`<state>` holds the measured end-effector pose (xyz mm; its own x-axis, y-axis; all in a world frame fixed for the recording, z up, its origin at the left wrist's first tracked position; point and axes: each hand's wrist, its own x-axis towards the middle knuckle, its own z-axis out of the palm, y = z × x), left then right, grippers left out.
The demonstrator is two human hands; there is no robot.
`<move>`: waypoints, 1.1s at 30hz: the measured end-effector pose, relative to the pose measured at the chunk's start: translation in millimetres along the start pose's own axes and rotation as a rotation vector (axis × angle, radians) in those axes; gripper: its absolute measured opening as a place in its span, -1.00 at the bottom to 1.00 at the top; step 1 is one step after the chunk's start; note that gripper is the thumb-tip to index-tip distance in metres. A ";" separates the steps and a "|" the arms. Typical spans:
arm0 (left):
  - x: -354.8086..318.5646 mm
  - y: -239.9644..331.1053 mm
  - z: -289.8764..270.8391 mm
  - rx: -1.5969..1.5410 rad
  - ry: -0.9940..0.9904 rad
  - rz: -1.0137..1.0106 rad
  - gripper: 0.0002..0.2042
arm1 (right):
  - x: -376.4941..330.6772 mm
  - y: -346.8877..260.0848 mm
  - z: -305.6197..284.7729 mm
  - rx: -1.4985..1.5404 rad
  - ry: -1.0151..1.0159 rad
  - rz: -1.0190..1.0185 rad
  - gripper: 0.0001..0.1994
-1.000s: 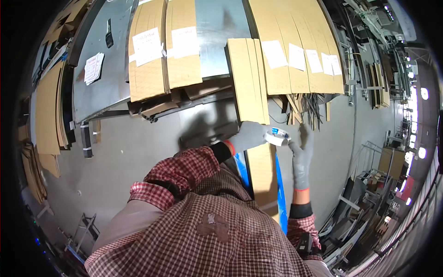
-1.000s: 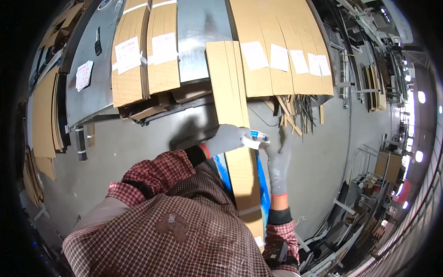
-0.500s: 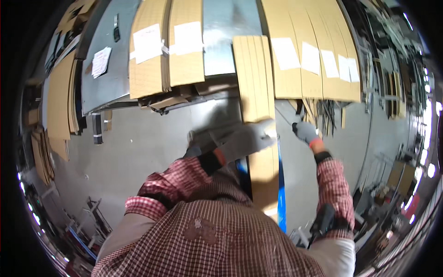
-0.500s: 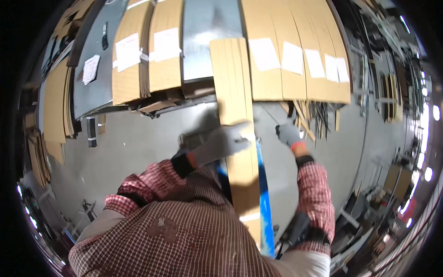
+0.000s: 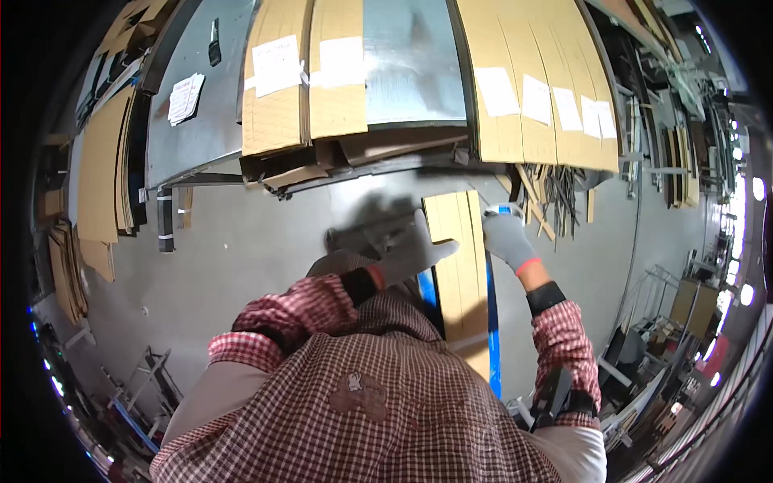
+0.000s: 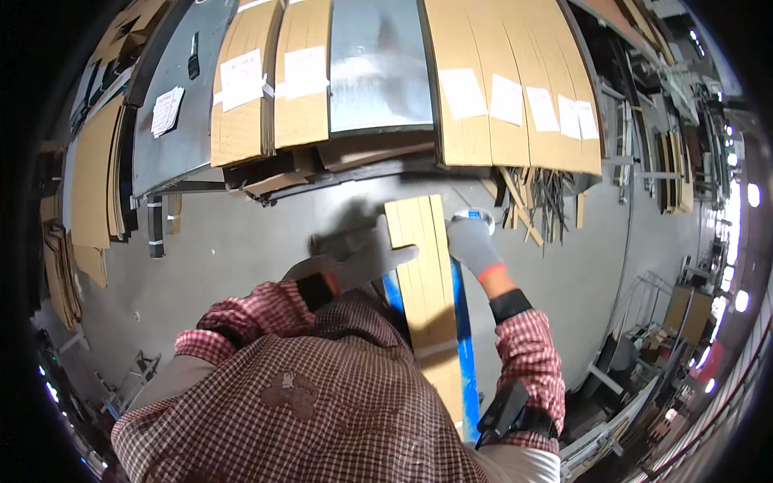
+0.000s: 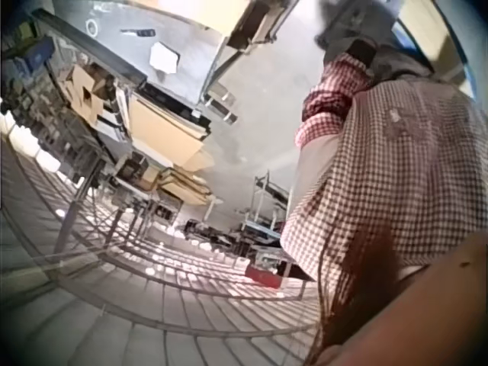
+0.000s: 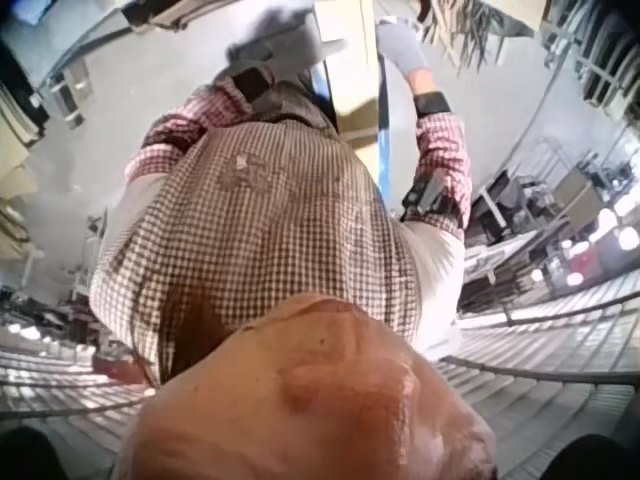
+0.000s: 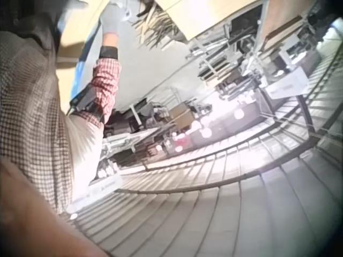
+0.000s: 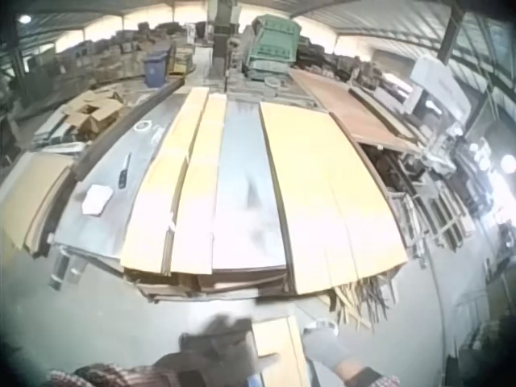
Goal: The recorder is applying tape and adhesive labels to long panels in a manufacturing facility.
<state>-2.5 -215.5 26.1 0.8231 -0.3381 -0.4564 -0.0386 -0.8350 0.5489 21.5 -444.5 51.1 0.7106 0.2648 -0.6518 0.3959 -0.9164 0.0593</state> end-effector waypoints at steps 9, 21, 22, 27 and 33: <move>-54.5 -9.5 -90.2 -1.016 -0.176 0.271 -0.22 | -58.3 -54.9 -155.2 0.782 -0.006 -0.551 -0.60; 85.0 -76.9 104.5 0.133 -0.237 0.731 -0.85 | 72.1 20.8 46.9 1.384 -0.035 0.029 -0.63; 79.6 -67.2 90.8 0.252 -0.261 0.749 -0.82 | 63.3 17.5 45.5 1.398 0.006 0.091 -0.62; 93.8 -88.2 117.3 -0.141 -0.164 0.731 -0.75 | 6.5 -25.8 -7.3 1.041 0.816 0.435 -0.42; 47.5 -127.9 10.8 -0.536 -0.220 0.474 -0.62 | -4.0 -118.1 -8.9 0.327 0.447 0.545 0.08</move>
<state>35.4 -129.4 -73.3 0.6525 -0.7350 -0.1841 -0.0336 -0.2708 0.9620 -22.9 -334.6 53.4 0.9504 -0.2160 -0.2236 -0.2188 -0.9757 0.0126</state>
